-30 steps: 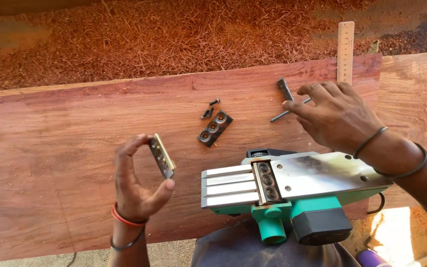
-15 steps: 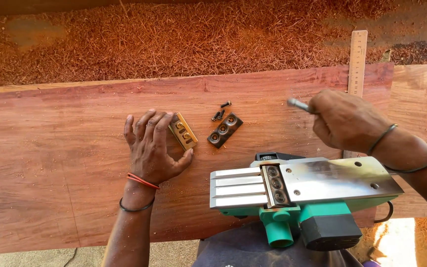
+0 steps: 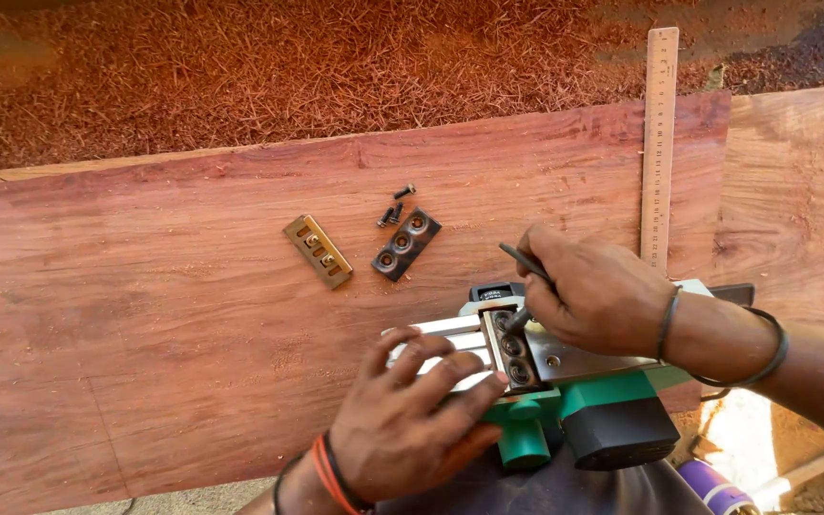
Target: Adjusting the blades and components of an electric wood planer on a workbench.
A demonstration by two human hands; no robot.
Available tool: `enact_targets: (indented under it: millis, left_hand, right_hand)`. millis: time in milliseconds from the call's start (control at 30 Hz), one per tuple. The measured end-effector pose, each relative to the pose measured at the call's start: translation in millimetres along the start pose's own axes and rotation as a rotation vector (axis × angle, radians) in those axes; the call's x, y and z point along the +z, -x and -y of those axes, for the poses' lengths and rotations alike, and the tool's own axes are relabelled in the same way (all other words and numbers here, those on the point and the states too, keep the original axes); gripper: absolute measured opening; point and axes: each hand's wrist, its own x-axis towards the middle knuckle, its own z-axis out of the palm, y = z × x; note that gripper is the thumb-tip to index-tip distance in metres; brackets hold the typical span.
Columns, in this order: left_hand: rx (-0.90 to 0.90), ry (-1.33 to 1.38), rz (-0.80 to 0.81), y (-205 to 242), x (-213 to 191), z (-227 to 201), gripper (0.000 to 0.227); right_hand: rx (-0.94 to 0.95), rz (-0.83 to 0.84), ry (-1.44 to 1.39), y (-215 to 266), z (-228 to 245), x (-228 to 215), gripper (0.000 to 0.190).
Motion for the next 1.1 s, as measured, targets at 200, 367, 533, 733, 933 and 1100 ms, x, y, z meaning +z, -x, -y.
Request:
enact_targets:
  millis: [200,367,533,733,933,1100]
  left_hand:
    - [-0.004,-0.02,0.01,1,16,-4,0.046]
    - [0.01,-0.018,0.009,1,19,-1,0.043]
    - [0.017,-0.003,0.005,-1,17,0,0.041]
    - [0.029,0.022,-0.006,-1,18,3,0.038]
    - [0.047,0.028,-0.005,-1,20,7,0.038]
    - [0.068,0.005,-0.008,-2,20,7,0.034]
  right_hand:
    - [-0.092,-0.081,0.002,-9,-17,13,0.023]
    - [-0.002,0.006,-0.001,-11,-1,5,0.024]
    - [0.005,0.084,0.087,-11,0,7,0.026]
    - [-0.165,0.001,0.054,-14,-11,15,0.022]
    - [-0.081,0.014,0.096,-13,-12,16,0.028]
    - [-0.083,-0.009,0.083,-12,-9,15,0.021]
